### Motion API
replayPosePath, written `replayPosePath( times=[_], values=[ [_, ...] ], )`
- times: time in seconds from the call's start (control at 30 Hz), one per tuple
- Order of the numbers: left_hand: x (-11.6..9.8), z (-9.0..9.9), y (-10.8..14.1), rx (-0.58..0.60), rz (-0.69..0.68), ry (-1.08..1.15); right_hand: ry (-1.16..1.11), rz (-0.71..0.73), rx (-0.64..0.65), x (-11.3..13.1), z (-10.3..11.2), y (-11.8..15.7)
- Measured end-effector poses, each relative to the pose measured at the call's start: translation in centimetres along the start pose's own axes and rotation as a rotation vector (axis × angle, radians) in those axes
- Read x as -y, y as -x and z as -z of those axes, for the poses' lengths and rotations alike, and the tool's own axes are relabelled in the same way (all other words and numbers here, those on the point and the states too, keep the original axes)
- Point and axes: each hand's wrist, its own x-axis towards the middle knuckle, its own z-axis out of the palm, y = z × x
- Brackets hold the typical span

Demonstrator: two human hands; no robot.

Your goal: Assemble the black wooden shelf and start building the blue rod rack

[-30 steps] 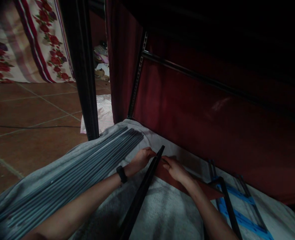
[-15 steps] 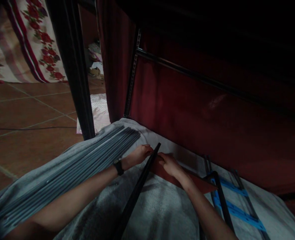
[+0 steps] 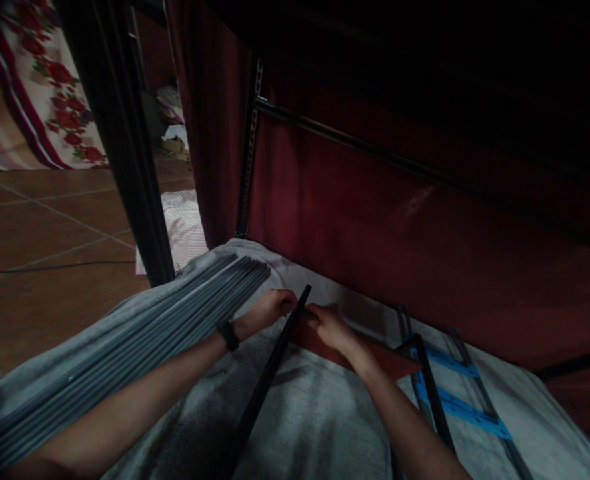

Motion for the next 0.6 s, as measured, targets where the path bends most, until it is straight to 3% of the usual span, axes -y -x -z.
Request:
replayPosePath(
  times=[0.23,0.37,0.6],
  values=[
    [1.7,-0.5,-0.5,0.055,0.219,0.49,-0.023,-0.035,-0.025,0.0,-0.6,0.1],
    [2.4,-0.3,-0.7,0.101,0.211,0.622,-0.018,-0.041,-0.087,0.4,-0.8,0.5],
    [3.3,-0.4,-0.2,0.14,0.216,0.819,0.143,0.043,0.032,0.7,-0.3,0.3]
  ],
)
